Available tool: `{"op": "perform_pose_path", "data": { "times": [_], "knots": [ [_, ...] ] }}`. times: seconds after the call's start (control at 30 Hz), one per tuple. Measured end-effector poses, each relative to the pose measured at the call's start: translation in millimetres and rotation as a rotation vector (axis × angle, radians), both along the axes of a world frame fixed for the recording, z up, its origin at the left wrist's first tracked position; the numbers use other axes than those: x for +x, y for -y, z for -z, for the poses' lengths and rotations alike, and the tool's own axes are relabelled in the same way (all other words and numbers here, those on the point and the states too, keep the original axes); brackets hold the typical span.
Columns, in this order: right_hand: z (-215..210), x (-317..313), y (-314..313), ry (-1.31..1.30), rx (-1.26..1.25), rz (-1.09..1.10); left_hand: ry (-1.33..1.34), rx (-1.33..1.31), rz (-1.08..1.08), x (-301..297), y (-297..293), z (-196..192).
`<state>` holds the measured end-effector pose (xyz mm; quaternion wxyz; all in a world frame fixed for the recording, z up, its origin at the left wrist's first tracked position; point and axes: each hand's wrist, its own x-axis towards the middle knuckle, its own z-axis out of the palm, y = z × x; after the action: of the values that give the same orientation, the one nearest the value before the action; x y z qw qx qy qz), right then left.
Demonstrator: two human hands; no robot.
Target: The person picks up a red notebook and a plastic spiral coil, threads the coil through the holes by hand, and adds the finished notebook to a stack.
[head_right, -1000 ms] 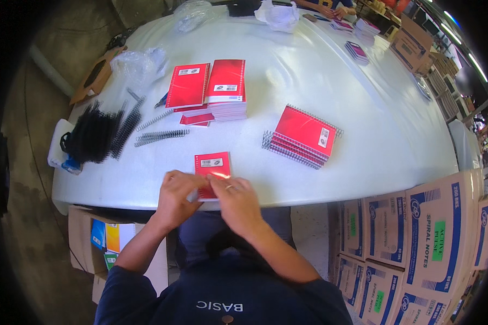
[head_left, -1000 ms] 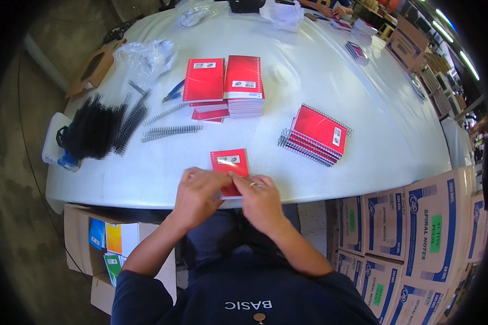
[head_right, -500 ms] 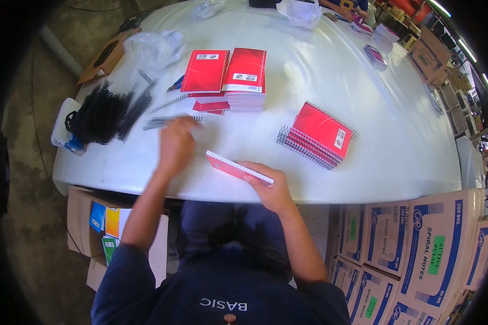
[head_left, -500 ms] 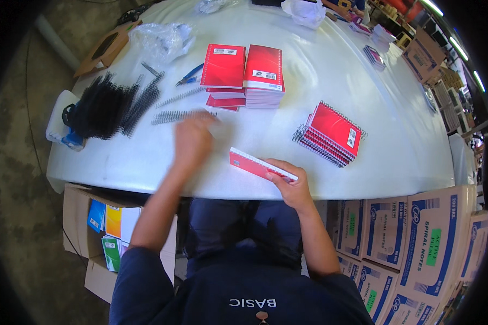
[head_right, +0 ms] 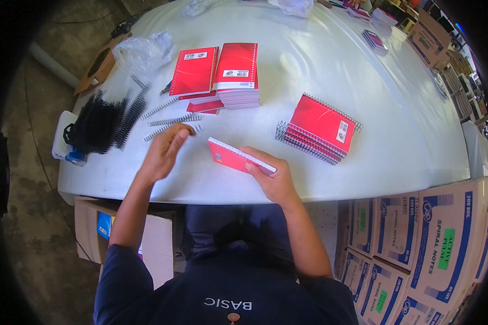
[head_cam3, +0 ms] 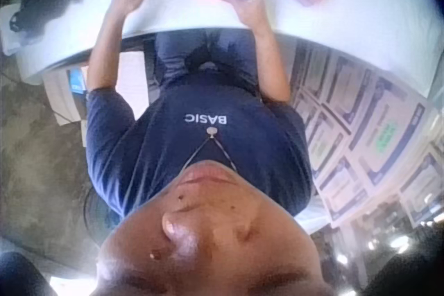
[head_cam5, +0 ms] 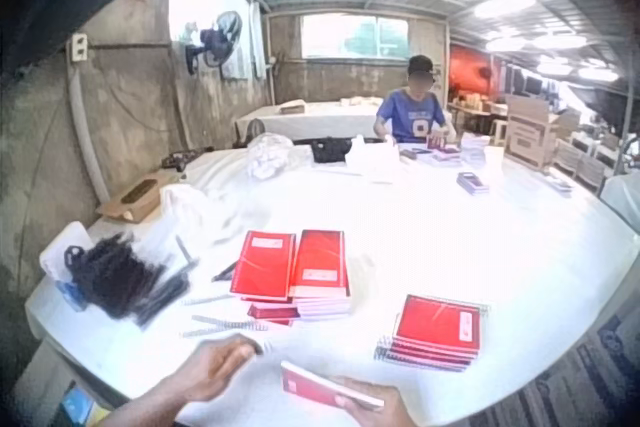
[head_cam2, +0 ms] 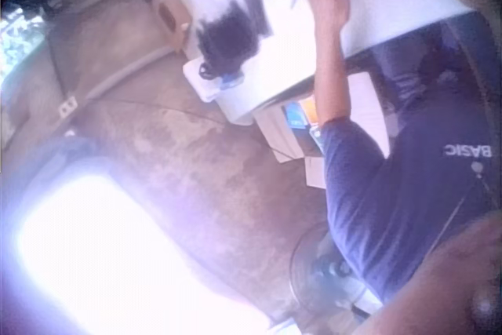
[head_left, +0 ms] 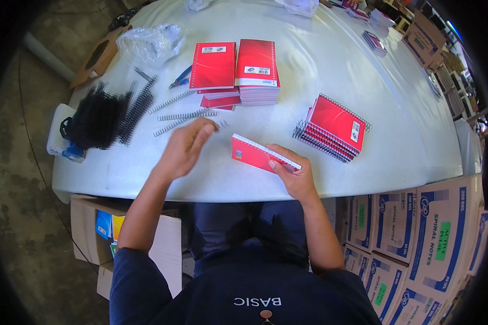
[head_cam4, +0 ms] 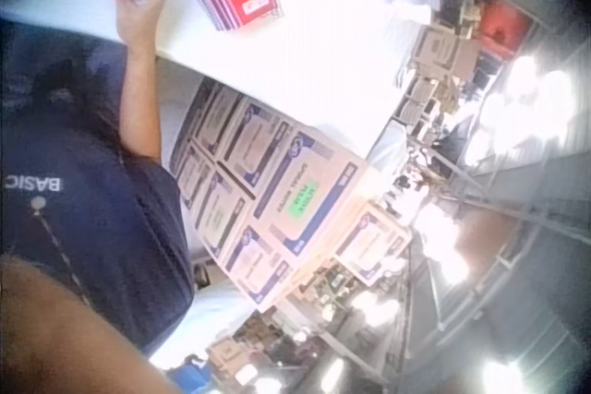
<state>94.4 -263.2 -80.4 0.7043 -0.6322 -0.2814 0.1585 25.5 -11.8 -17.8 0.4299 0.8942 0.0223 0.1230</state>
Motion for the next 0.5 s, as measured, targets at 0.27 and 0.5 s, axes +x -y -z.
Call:
{"op": "perform_pose_path", "data": {
  "times": [0.27, 0.5],
  "knots": [
    [-1.6, -0.6, -1.4, -0.015, -0.012, 0.010, -0.184, -0.097, 0.043, 0.5, 11.1, 14.4],
    [-2.6, 1.0, 1.0, 0.007, -0.040, -0.033, -0.054, -0.167, 0.275, 9.6, -5.0, -1.5]
  ]
}}
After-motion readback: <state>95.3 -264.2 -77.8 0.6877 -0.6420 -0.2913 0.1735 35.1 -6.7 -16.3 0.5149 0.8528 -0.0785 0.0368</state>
